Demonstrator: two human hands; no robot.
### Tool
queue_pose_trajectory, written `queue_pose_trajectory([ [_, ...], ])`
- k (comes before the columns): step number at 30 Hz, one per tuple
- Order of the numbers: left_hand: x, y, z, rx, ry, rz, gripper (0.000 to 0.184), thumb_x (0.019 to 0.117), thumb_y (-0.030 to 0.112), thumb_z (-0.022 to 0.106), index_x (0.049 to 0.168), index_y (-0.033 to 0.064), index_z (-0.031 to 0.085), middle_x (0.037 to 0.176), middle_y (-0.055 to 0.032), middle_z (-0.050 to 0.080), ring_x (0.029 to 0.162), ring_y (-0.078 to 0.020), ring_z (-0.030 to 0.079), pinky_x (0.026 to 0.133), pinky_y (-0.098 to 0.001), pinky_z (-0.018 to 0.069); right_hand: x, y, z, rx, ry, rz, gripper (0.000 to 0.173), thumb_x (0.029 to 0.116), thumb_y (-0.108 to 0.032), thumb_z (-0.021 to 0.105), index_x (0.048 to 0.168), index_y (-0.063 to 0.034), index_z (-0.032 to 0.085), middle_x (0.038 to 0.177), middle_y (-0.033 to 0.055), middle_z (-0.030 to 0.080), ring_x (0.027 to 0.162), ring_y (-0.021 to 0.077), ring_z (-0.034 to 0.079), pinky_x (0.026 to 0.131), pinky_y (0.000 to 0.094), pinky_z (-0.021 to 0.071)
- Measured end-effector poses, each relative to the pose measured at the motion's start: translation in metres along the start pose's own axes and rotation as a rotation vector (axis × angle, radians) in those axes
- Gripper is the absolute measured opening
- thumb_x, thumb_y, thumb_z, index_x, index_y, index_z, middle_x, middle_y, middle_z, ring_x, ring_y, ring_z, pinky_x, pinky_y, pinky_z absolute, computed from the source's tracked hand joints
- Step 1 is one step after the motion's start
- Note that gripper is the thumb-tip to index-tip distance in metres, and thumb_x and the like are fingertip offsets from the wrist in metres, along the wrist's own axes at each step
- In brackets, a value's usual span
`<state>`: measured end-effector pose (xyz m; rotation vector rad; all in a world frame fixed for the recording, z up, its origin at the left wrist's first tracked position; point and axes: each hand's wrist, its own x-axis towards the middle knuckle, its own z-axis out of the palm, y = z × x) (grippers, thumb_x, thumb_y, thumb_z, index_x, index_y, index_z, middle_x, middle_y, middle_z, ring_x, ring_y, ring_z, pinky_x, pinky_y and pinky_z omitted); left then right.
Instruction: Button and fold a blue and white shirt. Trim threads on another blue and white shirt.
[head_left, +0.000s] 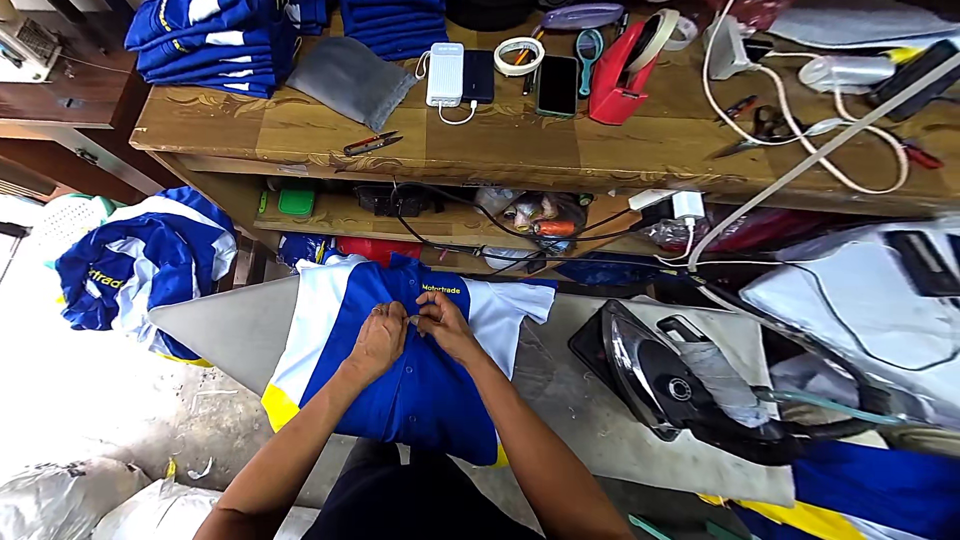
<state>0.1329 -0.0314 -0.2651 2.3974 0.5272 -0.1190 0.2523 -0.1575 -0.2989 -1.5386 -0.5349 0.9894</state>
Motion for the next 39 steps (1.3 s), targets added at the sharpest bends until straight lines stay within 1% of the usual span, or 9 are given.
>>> queue_pose_trajectory([
  [8, 0.005, -0.023, -0.008, -0.709, -0.093, -0.104, 0.014, 0.0968, 0.01, 0.065, 0.104, -0.0016, 0.067, 0.086, -0.0045, 0.068, 0.077, -0.0086, 0.064, 0.076, -0.0265, 0.0549, -0.002, 0.008, 0.006, 0.275, 0.032, -0.028, 0.024, 0.0887, 0.006, 0.062, 0.108, -0.0028, 0.05, 0.076, -0.001, 0.061, 0.063, 0.0091, 0.06, 0.063, 0.0274, 0.0548],
  [12, 0.018, -0.03, -0.019, -0.894, -0.273, -0.216, 0.003, 0.0967, 0.004, 0.064, 0.097, 0.0009, 0.065, 0.082, 0.0, 0.067, 0.076, -0.0072, 0.064, 0.077, -0.0255, 0.0552, 0.001, 0.007, 0.005, 0.119, -0.018, -0.144, 0.025, 0.0888, 0.003, 0.063, 0.11, -0.0001, 0.049, 0.082, 0.0016, 0.062, 0.069, 0.0093, 0.062, 0.067, 0.0269, 0.0544],
  [15, 0.018, -0.025, -0.021, -0.669, -0.236, -0.227, 0.016, 0.0981, 0.009, 0.064, 0.109, -0.0023, 0.066, 0.096, -0.0084, 0.071, 0.087, -0.0121, 0.068, 0.084, -0.0297, 0.0561, 0.004, -0.001, 0.001, -0.431, 0.062, -0.221, 0.033, 0.0929, -0.006, 0.062, 0.124, 0.0031, 0.056, 0.097, 0.0112, 0.068, 0.084, 0.017, 0.068, 0.078, 0.0321, 0.0578],
  [18, 0.005, -0.031, -0.034, -0.235, -0.004, -0.138, 0.038, 0.0995, 0.022, 0.065, 0.132, 0.0012, 0.065, 0.133, -0.0166, 0.065, 0.128, -0.0269, 0.06, 0.113, -0.0445, 0.0455, 0.003, 0.005, -0.032, -0.854, 0.243, -0.288, 0.034, 0.0988, -0.018, 0.062, 0.131, -0.007, 0.067, 0.123, 0.0133, 0.071, 0.117, 0.0325, 0.065, 0.1, 0.0543, 0.051],
  [23, -0.04, -0.107, -0.045, 0.294, 0.288, -0.274, 0.054, 0.1026, 0.043, 0.053, 0.145, 0.0116, 0.058, 0.156, -0.0215, 0.047, 0.146, -0.0493, 0.038, 0.11, -0.0708, 0.0338, -0.014, 0.008, -0.121, -1.139, 0.451, 0.024, 0.055, 0.102, -0.037, 0.059, 0.146, -0.0049, 0.056, 0.141, 0.0252, 0.06, 0.137, 0.0509, 0.048, 0.109, 0.0765, 0.028],
  [28, -0.028, -0.119, -0.056, 0.171, 0.235, -0.352, 0.034, 0.1037, 0.015, 0.053, 0.134, 0.0016, 0.062, 0.123, -0.0283, 0.065, 0.115, -0.0456, 0.064, 0.1, -0.0569, 0.0507, 0.016, -0.005, -0.14, -1.146, 0.352, 0.001, 0.016, 0.0951, -0.016, 0.071, 0.106, -0.0038, 0.074, 0.113, 0.0213, 0.07, 0.119, 0.0453, 0.058, 0.1, 0.0686, 0.0379],
  [34, 0.018, -0.13, -0.08, 0.188, 0.342, -0.343, 0.029, 0.1021, 0.009, 0.052, 0.125, -0.0024, 0.065, 0.122, -0.0317, 0.063, 0.119, -0.048, 0.06, 0.102, -0.0598, 0.0487, 0.047, -0.019, -0.133, -1.235, 0.566, -0.094, 0.017, 0.0929, -0.014, 0.072, 0.106, -0.003, 0.071, 0.119, 0.0242, 0.065, 0.122, 0.0502, 0.053, 0.093, 0.0741, 0.0399],
  [37, 0.021, -0.107, -0.069, 0.191, 0.397, -0.267, 0.036, 0.0974, 0.016, 0.063, 0.128, -0.0026, 0.064, 0.126, -0.0338, 0.059, 0.122, -0.0513, 0.055, 0.102, -0.0624, 0.0468, 0.049, -0.025, -0.11, -1.178, 0.461, -0.191, 0.027, 0.0907, -0.007, 0.07, 0.117, -0.0031, 0.07, 0.135, 0.0251, 0.059, 0.127, 0.0489, 0.052, 0.099, 0.0731, 0.0398],
  [39, 0.006, -0.073, -0.041, 0.118, 0.252, -0.225, 0.04, 0.1004, 0.029, 0.06, 0.129, 0.0009, 0.064, 0.126, -0.025, 0.064, 0.12, -0.0404, 0.062, 0.104, -0.0553, 0.0497, 0.035, -0.02, -0.082, -1.022, 0.278, -0.196, 0.028, 0.0978, -0.01, 0.062, 0.124, -0.0015, 0.067, 0.124, 0.0228, 0.065, 0.116, 0.0402, 0.063, 0.1, 0.0609, 0.0501],
])
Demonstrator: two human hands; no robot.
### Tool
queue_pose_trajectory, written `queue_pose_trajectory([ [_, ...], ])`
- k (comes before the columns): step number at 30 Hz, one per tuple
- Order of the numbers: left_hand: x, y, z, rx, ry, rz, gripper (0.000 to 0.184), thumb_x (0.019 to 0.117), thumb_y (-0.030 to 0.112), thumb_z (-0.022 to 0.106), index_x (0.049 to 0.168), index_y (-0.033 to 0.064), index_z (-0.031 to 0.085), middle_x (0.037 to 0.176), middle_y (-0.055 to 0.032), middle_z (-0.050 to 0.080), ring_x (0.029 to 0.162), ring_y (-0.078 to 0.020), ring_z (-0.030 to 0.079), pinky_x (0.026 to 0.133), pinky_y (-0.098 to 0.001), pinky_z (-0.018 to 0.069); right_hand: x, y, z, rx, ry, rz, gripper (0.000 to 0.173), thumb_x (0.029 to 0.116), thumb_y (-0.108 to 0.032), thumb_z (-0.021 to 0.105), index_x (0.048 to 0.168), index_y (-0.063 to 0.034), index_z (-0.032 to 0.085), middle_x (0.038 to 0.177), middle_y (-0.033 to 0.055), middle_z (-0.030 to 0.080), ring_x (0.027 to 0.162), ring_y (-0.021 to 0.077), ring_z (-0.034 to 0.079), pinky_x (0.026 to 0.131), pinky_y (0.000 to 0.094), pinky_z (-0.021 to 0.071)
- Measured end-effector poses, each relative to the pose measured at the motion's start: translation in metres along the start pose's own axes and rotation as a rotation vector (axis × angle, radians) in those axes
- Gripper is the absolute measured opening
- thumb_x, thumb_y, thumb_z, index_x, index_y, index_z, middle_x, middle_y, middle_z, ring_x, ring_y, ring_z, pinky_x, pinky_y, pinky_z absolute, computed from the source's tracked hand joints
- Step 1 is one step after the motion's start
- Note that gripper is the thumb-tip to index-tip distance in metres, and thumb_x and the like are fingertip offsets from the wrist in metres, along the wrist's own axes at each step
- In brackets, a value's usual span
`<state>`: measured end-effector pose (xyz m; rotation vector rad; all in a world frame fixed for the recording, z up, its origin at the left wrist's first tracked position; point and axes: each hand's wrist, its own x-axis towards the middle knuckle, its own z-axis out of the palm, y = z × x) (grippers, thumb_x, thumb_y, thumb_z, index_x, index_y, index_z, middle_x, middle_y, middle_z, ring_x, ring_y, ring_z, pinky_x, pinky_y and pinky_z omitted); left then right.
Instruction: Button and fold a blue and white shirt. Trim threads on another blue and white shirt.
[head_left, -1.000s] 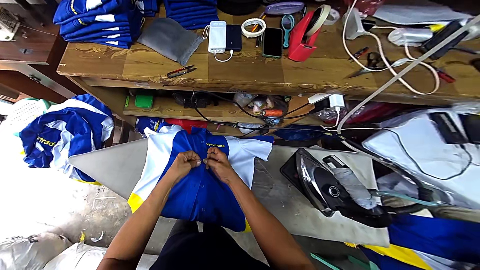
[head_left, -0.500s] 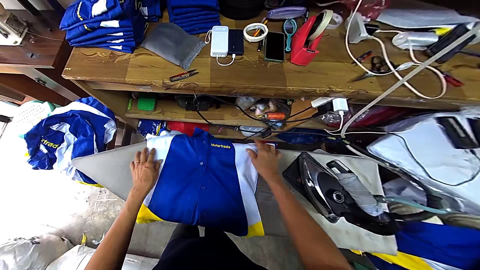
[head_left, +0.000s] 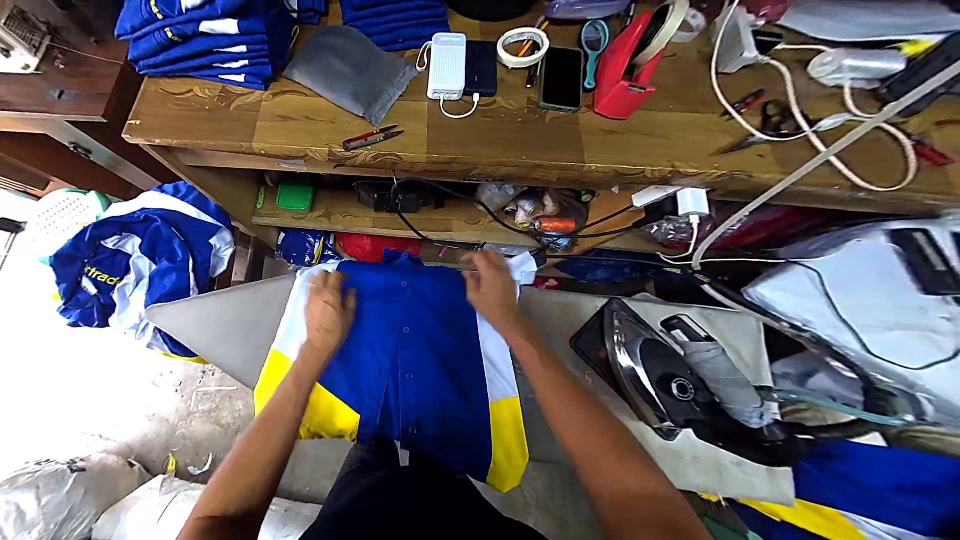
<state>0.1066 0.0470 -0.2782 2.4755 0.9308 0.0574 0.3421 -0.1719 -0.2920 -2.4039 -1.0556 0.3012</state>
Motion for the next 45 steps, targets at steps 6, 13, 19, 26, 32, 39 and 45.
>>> queue_pose_trajectory([
  [6, -0.066, 0.06, 0.039, 0.05, -0.309, -0.053, 0.045, 0.0986, 0.035, 0.061, 0.131, 0.0032, 0.063, 0.125, -0.0192, 0.067, 0.111, -0.0353, 0.068, 0.093, -0.0513, 0.0557, -0.11, -0.055, 0.044, 0.381, -0.349, -0.096, 0.031, 0.1009, -0.021, 0.061, 0.126, -0.0034, 0.068, 0.099, 0.0119, 0.073, 0.088, 0.0219, 0.071, 0.085, 0.0396, 0.0592],
  [13, -0.039, 0.053, 0.022, -0.43, -0.427, -0.228, 0.025, 0.098, 0.015, 0.056, 0.112, 0.0001, 0.069, 0.097, -0.0125, 0.069, 0.082, -0.0199, 0.065, 0.078, -0.04, 0.0552, -0.142, -0.088, 0.047, 0.045, -0.605, -0.236, 0.061, 0.1, -0.031, 0.063, 0.156, -0.0128, 0.046, 0.13, 0.0185, 0.067, 0.119, 0.0362, 0.065, 0.098, 0.0555, 0.0524],
  [19, -0.036, 0.049, 0.029, -0.365, -0.445, -0.212, 0.027, 0.0991, 0.016, 0.054, 0.117, 0.0014, 0.068, 0.105, -0.0145, 0.07, 0.096, -0.0237, 0.067, 0.088, -0.0444, 0.0539, -0.128, -0.077, 0.039, 0.249, -0.772, -0.288, 0.042, 0.1007, -0.03, 0.063, 0.139, -0.0128, 0.065, 0.105, 0.0169, 0.071, 0.097, 0.0327, 0.067, 0.091, 0.0528, 0.0521],
  [26, -0.061, 0.076, 0.044, 0.085, -0.288, -0.08, 0.056, 0.0922, 0.046, 0.068, 0.131, 0.0055, 0.063, 0.127, -0.0178, 0.066, 0.121, -0.0353, 0.063, 0.097, -0.0511, 0.0538, -0.08, -0.068, 0.038, 0.29, -0.329, -0.026, 0.032, 0.1011, -0.009, 0.049, 0.122, -0.0036, 0.072, 0.11, 0.0172, 0.072, 0.105, 0.0297, 0.069, 0.097, 0.0442, 0.0525],
  [32, -0.049, 0.078, 0.034, -0.033, -0.374, -0.16, 0.033, 0.1008, 0.023, 0.054, 0.126, 0.0036, 0.065, 0.12, -0.0179, 0.07, 0.114, -0.0346, 0.068, 0.096, -0.0546, 0.0537, -0.063, -0.069, 0.044, 0.422, -0.308, 0.0, 0.032, 0.1, -0.012, 0.052, 0.124, -0.0082, 0.073, 0.11, 0.014, 0.073, 0.099, 0.0211, 0.069, 0.093, 0.0345, 0.0533],
  [39, -0.033, 0.051, 0.021, -0.834, -0.477, -0.441, 0.017, 0.0981, 0.009, 0.068, 0.111, -0.0009, 0.065, 0.096, -0.0094, 0.066, 0.075, -0.0136, 0.062, 0.067, -0.0303, 0.0547, -0.062, -0.094, 0.049, 0.123, -0.421, 0.016, 0.022, 0.0956, -0.007, 0.058, 0.114, -0.0001, 0.068, 0.113, 0.019, 0.068, 0.11, 0.0349, 0.066, 0.093, 0.0511, 0.0531],
  [45, -0.031, 0.053, 0.015, -0.927, -0.509, -0.512, 0.012, 0.1006, 0.008, 0.063, 0.111, 0.0006, 0.064, 0.096, -0.0074, 0.063, 0.079, -0.0134, 0.061, 0.071, -0.0309, 0.054, -0.059, -0.089, 0.043, 0.353, -0.43, 0.098, 0.02, 0.096, -0.009, 0.06, 0.111, 0.001, 0.069, 0.102, 0.0165, 0.071, 0.097, 0.0276, 0.069, 0.09, 0.0447, 0.0534],
])
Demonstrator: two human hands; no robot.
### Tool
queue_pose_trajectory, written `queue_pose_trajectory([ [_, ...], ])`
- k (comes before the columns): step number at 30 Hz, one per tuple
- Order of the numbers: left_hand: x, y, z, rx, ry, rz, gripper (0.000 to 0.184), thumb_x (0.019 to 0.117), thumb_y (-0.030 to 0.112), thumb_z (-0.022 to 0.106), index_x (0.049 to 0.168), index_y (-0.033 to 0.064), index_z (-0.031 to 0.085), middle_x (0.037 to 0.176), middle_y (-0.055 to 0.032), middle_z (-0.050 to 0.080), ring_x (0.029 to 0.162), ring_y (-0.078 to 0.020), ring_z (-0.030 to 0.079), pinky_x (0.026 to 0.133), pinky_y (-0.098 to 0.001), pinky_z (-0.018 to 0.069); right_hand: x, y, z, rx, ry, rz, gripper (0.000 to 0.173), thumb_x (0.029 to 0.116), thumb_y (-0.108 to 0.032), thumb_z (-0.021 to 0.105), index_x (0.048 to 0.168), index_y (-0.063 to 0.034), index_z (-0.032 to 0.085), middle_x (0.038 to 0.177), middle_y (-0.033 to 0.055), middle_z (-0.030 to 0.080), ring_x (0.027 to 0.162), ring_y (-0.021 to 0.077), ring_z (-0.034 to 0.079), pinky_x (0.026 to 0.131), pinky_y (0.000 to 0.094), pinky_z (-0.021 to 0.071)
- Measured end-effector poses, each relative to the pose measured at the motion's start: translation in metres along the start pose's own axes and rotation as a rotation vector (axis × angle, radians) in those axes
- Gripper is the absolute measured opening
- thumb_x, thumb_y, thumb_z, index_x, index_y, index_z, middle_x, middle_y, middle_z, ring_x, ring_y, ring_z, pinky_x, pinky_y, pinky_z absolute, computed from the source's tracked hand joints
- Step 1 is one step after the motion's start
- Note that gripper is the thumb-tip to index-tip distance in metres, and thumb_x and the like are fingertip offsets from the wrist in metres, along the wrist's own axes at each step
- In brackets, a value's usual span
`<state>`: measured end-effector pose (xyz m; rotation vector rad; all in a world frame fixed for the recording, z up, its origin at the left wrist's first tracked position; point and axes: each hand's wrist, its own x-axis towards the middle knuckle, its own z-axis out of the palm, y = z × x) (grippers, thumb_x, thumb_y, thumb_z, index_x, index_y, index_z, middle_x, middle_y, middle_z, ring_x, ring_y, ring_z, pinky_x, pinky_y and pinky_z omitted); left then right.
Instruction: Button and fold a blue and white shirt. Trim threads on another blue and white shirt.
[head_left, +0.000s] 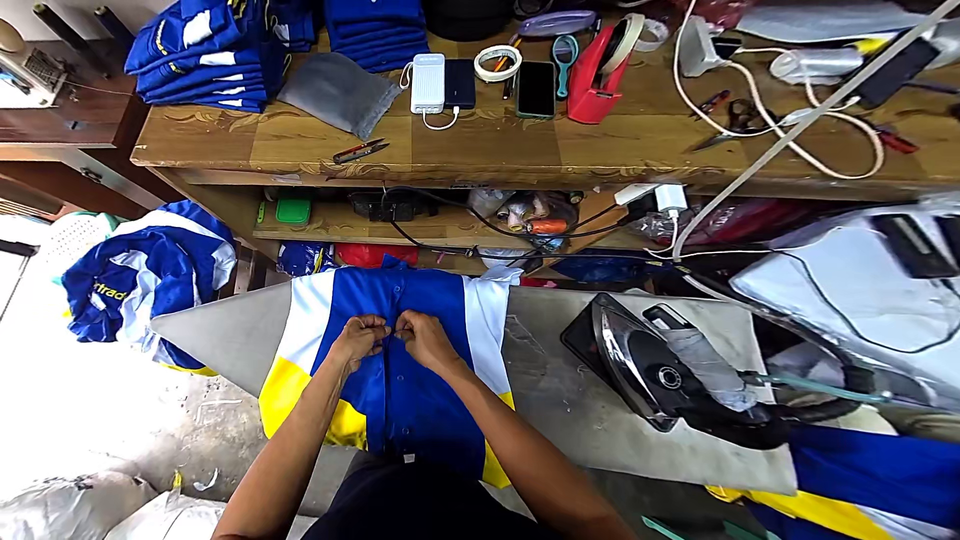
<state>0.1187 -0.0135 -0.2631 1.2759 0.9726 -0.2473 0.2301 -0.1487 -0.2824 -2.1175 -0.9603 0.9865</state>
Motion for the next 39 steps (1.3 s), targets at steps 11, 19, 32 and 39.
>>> queue_pose_trajectory([
  [11, 0.001, -0.011, -0.001, -0.02, -0.006, 0.113, 0.011, 0.0995, 0.003, 0.061, 0.108, -0.001, 0.066, 0.087, -0.0025, 0.063, 0.067, -0.0073, 0.055, 0.063, -0.0235, 0.0492, 0.003, 0.02, 0.009, 0.652, 0.08, 0.045, 0.008, 0.0922, -0.004, 0.067, 0.098, 0.001, 0.069, 0.079, 0.0031, 0.07, 0.064, 0.008, 0.066, 0.062, 0.0245, 0.0573],
  [19, -0.016, -0.004, 0.006, 0.642, 0.069, 0.388, 0.028, 0.1027, 0.014, 0.051, 0.115, 0.002, 0.073, 0.103, -0.0119, 0.075, 0.094, -0.0185, 0.071, 0.092, -0.0381, 0.0559, 0.005, 0.011, 0.006, 0.597, 0.065, 0.153, 0.009, 0.0922, -0.002, 0.067, 0.1, 0.0025, 0.069, 0.081, 0.0053, 0.07, 0.065, 0.0088, 0.067, 0.065, 0.0256, 0.0587],
  [32, 0.003, -0.045, 0.022, 0.443, 0.319, 0.678, 0.012, 0.0906, 0.007, 0.069, 0.1, 0.0005, 0.073, 0.094, -0.0121, 0.07, 0.089, -0.0194, 0.068, 0.085, -0.033, 0.0571, 0.007, 0.016, 0.014, 0.816, 0.146, 0.076, 0.008, 0.0886, 0.004, 0.069, 0.095, 0.0022, 0.064, 0.073, 0.0019, 0.066, 0.061, 0.0079, 0.061, 0.06, 0.0238, 0.0534],
  [39, 0.001, -0.046, 0.025, 0.404, 0.324, 0.615, 0.023, 0.0907, 0.005, 0.07, 0.11, -0.0044, 0.063, 0.093, -0.0109, 0.071, 0.083, -0.0152, 0.07, 0.08, -0.03, 0.0593, 0.006, 0.012, 0.02, 0.845, 0.21, 0.099, 0.023, 0.0861, 0.006, 0.067, 0.108, 0.0042, 0.062, 0.077, 0.0029, 0.066, 0.062, 0.0083, 0.061, 0.06, 0.0239, 0.0528],
])
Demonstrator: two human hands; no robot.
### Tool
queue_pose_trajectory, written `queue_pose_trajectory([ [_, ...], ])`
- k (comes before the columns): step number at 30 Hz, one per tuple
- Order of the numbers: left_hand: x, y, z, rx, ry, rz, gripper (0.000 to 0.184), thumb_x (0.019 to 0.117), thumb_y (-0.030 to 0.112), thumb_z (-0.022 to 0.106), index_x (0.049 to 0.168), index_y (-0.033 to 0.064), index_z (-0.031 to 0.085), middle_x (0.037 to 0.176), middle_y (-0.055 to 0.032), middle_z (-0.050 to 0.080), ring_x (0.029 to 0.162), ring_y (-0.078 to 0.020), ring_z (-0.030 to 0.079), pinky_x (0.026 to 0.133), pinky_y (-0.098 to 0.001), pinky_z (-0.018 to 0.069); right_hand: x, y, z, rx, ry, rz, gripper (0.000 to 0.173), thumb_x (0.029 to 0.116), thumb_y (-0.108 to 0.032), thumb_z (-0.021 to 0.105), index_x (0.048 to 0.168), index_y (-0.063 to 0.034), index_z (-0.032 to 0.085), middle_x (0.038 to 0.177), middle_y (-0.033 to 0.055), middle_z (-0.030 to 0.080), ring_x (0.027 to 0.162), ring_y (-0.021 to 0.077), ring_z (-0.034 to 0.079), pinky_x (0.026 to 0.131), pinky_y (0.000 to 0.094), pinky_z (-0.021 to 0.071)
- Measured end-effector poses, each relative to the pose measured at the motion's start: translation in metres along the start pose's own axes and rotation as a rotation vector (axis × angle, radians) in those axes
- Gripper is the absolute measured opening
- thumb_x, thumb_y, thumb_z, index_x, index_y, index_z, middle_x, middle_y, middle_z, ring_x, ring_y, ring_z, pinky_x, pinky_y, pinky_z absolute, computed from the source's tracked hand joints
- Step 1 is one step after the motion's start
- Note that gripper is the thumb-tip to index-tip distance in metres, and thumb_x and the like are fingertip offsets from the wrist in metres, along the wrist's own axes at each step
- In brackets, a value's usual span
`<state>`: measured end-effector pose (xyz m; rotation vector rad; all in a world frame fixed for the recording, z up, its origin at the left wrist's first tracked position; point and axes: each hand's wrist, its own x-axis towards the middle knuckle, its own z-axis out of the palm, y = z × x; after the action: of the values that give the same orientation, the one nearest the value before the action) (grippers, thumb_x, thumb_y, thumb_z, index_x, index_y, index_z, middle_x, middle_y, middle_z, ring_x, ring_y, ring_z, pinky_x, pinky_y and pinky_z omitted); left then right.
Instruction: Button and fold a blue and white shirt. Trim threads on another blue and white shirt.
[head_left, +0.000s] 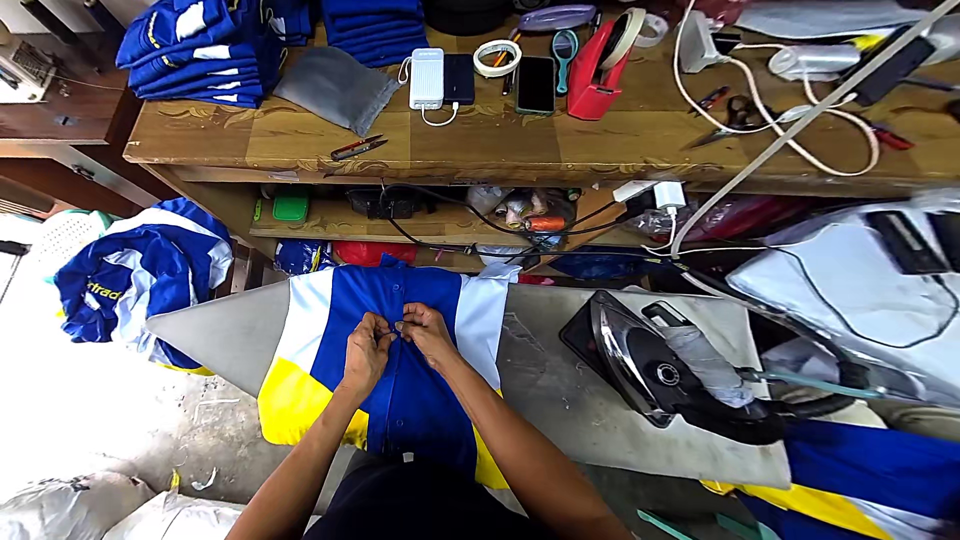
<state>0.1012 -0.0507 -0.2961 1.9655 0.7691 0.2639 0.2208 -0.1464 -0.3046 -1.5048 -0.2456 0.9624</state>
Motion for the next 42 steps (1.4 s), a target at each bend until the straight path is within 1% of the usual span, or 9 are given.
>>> queue_pose_trajectory([
  [9, 0.001, -0.007, 0.003, 0.103, -0.046, 0.102, 0.02, 0.0928, 0.004, 0.066, 0.11, -0.0049, 0.062, 0.093, -0.0127, 0.07, 0.083, -0.0183, 0.07, 0.081, -0.0317, 0.0587, 0.0, 0.005, -0.004, 0.097, -0.059, 0.009, 0.023, 0.0878, 0.008, 0.063, 0.109, 0.0016, 0.059, 0.074, -0.0002, 0.061, 0.06, 0.0073, 0.056, 0.057, 0.0223, 0.0488],
  [15, 0.026, -0.005, -0.03, -0.099, -0.366, -0.062, 0.022, 0.0986, 0.016, 0.065, 0.113, -0.0011, 0.067, 0.095, -0.008, 0.072, 0.083, -0.0105, 0.069, 0.082, -0.0281, 0.0576, 0.0, 0.009, -0.011, 0.064, -0.123, -0.057, 0.024, 0.0899, 0.005, 0.062, 0.113, 0.0019, 0.057, 0.077, -0.0002, 0.062, 0.064, 0.008, 0.06, 0.062, 0.024, 0.0527],
  [20, 0.031, -0.002, -0.03, -0.181, -0.356, -0.136, 0.015, 0.1014, 0.01, 0.061, 0.107, -0.0011, 0.069, 0.092, -0.0069, 0.073, 0.081, -0.0085, 0.07, 0.081, -0.0264, 0.0593, 0.004, 0.006, -0.013, -0.013, -0.16, -0.086, 0.024, 0.0903, 0.002, 0.062, 0.114, 0.0024, 0.057, 0.078, 0.0008, 0.063, 0.065, 0.0092, 0.061, 0.063, 0.0258, 0.0545],
  [25, 0.01, -0.025, -0.06, 0.287, 0.083, 0.132, 0.026, 0.0995, 0.024, 0.063, 0.112, 0.0055, 0.076, 0.124, -0.0138, 0.07, 0.124, -0.0304, 0.062, 0.109, -0.0485, 0.0473, -0.01, -0.007, -0.048, -0.651, 0.087, -0.359, 0.04, 0.1021, -0.022, 0.059, 0.136, -0.0012, 0.059, 0.11, 0.0095, 0.073, 0.097, 0.0169, 0.072, 0.088, 0.0351, 0.0594],
  [29, -0.011, -0.071, -0.1, 0.742, 0.105, 0.032, 0.062, 0.1039, 0.057, 0.042, 0.149, 0.0174, 0.056, 0.16, -0.0115, 0.046, 0.151, -0.0438, 0.033, 0.118, -0.0689, 0.0239, -0.026, 0.029, -0.105, -1.184, 0.23, -0.485, 0.057, 0.1084, -0.046, 0.037, 0.152, -0.0122, 0.052, 0.156, 0.0111, 0.052, 0.148, 0.0347, 0.042, 0.121, 0.0594, 0.0289],
  [31, -0.008, -0.08, -0.101, 0.842, 0.04, -0.011, 0.073, 0.104, 0.064, 0.029, 0.161, 0.0193, 0.037, 0.168, -0.0086, 0.031, 0.155, -0.0436, 0.021, 0.118, -0.0729, 0.015, -0.022, 0.038, -0.118, -1.387, 0.2, -0.444, 0.067, 0.1081, -0.055, 0.026, 0.161, -0.0144, 0.038, 0.166, 0.0091, 0.037, 0.155, 0.0356, 0.029, 0.122, 0.0665, 0.016],
  [37, 0.05, -0.071, -0.095, 0.866, 0.057, -0.045, 0.071, 0.105, 0.061, 0.029, 0.163, 0.0201, 0.033, 0.171, -0.0079, 0.025, 0.158, -0.0418, 0.015, 0.118, -0.0755, 0.0076, 0.04, 0.017, -0.131, -1.458, 0.229, -0.455, 0.066, 0.1084, -0.055, 0.026, 0.161, -0.0165, 0.037, 0.168, 0.0098, 0.032, 0.158, 0.032, 0.021, 0.123, 0.0655, 0.0119],
  [39, 0.054, -0.057, -0.087, 0.818, 0.104, -0.024, 0.064, 0.1034, 0.048, 0.046, 0.156, 0.0121, 0.045, 0.169, -0.0147, 0.027, 0.156, -0.0449, 0.018, 0.119, -0.0741, 0.0119, 0.041, 0.015, -0.127, -1.453, 0.244, -0.487, 0.062, 0.1087, -0.051, 0.031, 0.16, -0.0181, 0.039, 0.168, 0.0113, 0.03, 0.158, 0.0329, 0.022, 0.123, 0.066, 0.0141],
  [42, 0.035, -0.027, -0.05, 0.651, 0.123, 0.12, 0.041, 0.0989, 0.03, 0.059, 0.13, 0.0041, 0.067, 0.14, -0.0233, 0.059, 0.132, -0.0442, 0.053, 0.107, -0.0604, 0.0445, 0.017, 0.016, -0.098, -1.351, 0.151, -0.566, 0.055, 0.1074, -0.039, 0.043, 0.158, -0.0177, 0.044, 0.168, 0.0136, 0.031, 0.158, 0.0348, 0.021, 0.123, 0.0686, 0.0164],
])
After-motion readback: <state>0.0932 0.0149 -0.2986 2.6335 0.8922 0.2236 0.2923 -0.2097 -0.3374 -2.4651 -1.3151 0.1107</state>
